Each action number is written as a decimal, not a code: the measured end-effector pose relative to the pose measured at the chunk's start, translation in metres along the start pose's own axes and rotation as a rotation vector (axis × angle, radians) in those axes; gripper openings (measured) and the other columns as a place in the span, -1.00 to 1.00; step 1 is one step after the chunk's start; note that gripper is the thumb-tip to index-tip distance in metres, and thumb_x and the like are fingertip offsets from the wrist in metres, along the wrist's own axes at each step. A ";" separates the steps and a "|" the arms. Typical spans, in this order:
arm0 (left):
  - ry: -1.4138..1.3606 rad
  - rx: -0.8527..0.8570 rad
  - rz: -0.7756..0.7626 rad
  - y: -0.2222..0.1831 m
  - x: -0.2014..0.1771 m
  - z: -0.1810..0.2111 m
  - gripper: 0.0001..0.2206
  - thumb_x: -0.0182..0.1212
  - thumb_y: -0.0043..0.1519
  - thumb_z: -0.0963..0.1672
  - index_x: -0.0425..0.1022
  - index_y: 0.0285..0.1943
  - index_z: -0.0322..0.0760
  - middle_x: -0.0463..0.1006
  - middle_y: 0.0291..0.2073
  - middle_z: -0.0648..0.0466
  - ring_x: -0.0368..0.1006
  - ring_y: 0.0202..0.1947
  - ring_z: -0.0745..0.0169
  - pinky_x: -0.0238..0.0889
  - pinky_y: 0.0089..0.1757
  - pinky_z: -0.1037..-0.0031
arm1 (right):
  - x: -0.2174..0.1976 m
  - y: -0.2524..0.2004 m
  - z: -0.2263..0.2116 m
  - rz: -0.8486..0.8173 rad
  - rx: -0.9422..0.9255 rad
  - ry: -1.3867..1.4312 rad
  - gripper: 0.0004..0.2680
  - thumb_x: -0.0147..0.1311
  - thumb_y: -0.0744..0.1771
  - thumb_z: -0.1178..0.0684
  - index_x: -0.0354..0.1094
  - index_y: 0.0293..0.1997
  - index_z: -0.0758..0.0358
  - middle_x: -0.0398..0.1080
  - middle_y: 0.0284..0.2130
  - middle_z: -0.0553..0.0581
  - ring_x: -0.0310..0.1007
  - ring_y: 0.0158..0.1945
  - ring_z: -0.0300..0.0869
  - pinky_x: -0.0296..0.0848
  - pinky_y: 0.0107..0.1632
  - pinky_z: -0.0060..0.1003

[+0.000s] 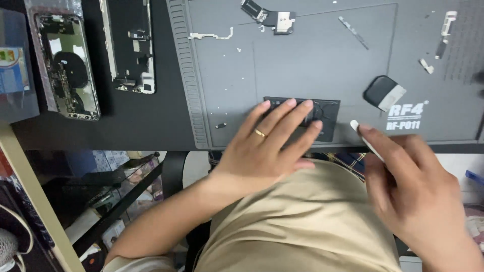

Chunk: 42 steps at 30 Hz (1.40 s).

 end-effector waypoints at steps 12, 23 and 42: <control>0.192 0.041 0.042 -0.004 0.004 -0.008 -0.24 0.01 0.59 0.41 0.32 0.59 -0.10 0.40 0.51 0.12 0.29 0.50 0.17 0.21 0.41 0.22 | 0.015 0.027 -0.027 -0.033 -0.130 -0.364 -0.57 0.22 0.46 0.12 0.47 0.60 -0.10 0.45 0.01 -0.07 0.47 -0.28 -0.29 0.32 -0.53 -0.32; 0.146 0.047 0.072 -0.006 0.007 -0.011 -0.35 0.01 0.64 0.31 0.34 0.58 -0.15 0.42 0.50 0.08 0.31 0.49 0.14 0.23 0.41 0.20 | 0.018 0.011 -0.030 -0.063 -0.133 -0.614 -0.50 0.21 0.45 0.04 0.37 0.69 -0.17 0.38 -0.14 -0.17 0.19 -0.62 -0.23 0.22 -0.57 -0.29; 0.152 0.041 0.072 -0.007 0.012 -0.008 -0.41 -0.11 0.66 0.24 0.27 0.59 -0.18 0.41 0.51 0.08 0.34 0.50 0.15 0.26 0.40 0.19 | 0.010 0.004 -0.034 -0.031 -0.260 -0.598 -0.62 0.14 0.45 0.04 0.53 0.51 0.06 0.21 -0.45 -0.17 0.25 -0.52 -0.32 0.28 -0.49 -0.33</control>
Point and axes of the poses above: each hand's wrist, its own y-axis towards the middle knuckle, its own x-axis out of the palm, z = x × y, the point moved 1 cm from there along y, towards the middle knuckle
